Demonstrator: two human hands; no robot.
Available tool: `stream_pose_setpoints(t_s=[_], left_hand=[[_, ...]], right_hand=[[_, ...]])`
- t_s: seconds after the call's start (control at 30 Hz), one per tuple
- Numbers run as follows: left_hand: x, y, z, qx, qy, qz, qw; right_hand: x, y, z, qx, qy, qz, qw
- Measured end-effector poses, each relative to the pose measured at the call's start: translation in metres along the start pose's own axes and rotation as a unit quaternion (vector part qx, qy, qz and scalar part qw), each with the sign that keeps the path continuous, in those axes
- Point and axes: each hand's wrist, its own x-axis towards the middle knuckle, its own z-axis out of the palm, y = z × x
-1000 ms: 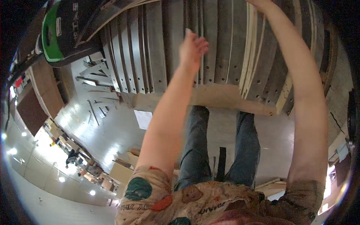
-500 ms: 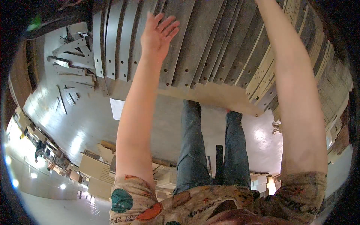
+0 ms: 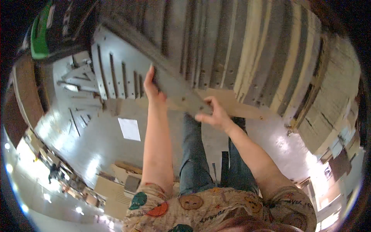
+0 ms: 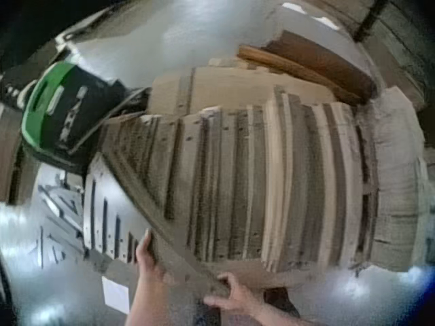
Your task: The person picks up curved wooden slats from a table and stacks them on a large pallet by hand.
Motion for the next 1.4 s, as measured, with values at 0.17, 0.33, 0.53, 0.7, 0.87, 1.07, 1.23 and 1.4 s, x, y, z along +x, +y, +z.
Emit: stream_pose_setpoints(t_s=[0.17,0.33,0.53,0.7,0.87,1.07,1.23,1.4], left_hand=[[-0.11,-0.072,-0.025,0.132,0.106,-0.066,0.983],[-0.19,-0.13,0.021,0.227,0.014,-0.059,0.972],[-0.254,-0.172,0.128,0.357,-0.139,-0.065,0.921],[-0.308,-0.242,0.187,0.556,-0.241,0.041,0.794],[-0.322,-0.315,0.197,0.633,-0.297,0.089,0.71],[-0.297,-0.369,0.169,0.472,-0.252,-0.305,0.788],[-0.288,-0.372,0.139,0.593,-0.181,-0.169,0.766],[-0.209,-0.315,0.159,0.604,-0.075,0.113,0.786]], right_hand=[[-0.086,0.01,-0.076,-0.144,-0.249,-0.023,0.958],[-0.134,0.024,-0.151,0.105,-0.515,0.074,0.847],[-0.155,-0.018,-0.197,0.325,-0.118,-0.022,0.938],[-0.182,-0.003,-0.239,0.306,0.113,-0.115,0.938],[-0.213,0.058,-0.3,0.394,0.246,0.041,0.885],[-0.165,0.106,-0.391,0.208,0.292,0.114,0.927],[-0.098,0.111,-0.452,0.062,0.298,0.092,0.948],[-0.038,0.088,-0.484,0.018,0.177,0.066,0.982]])
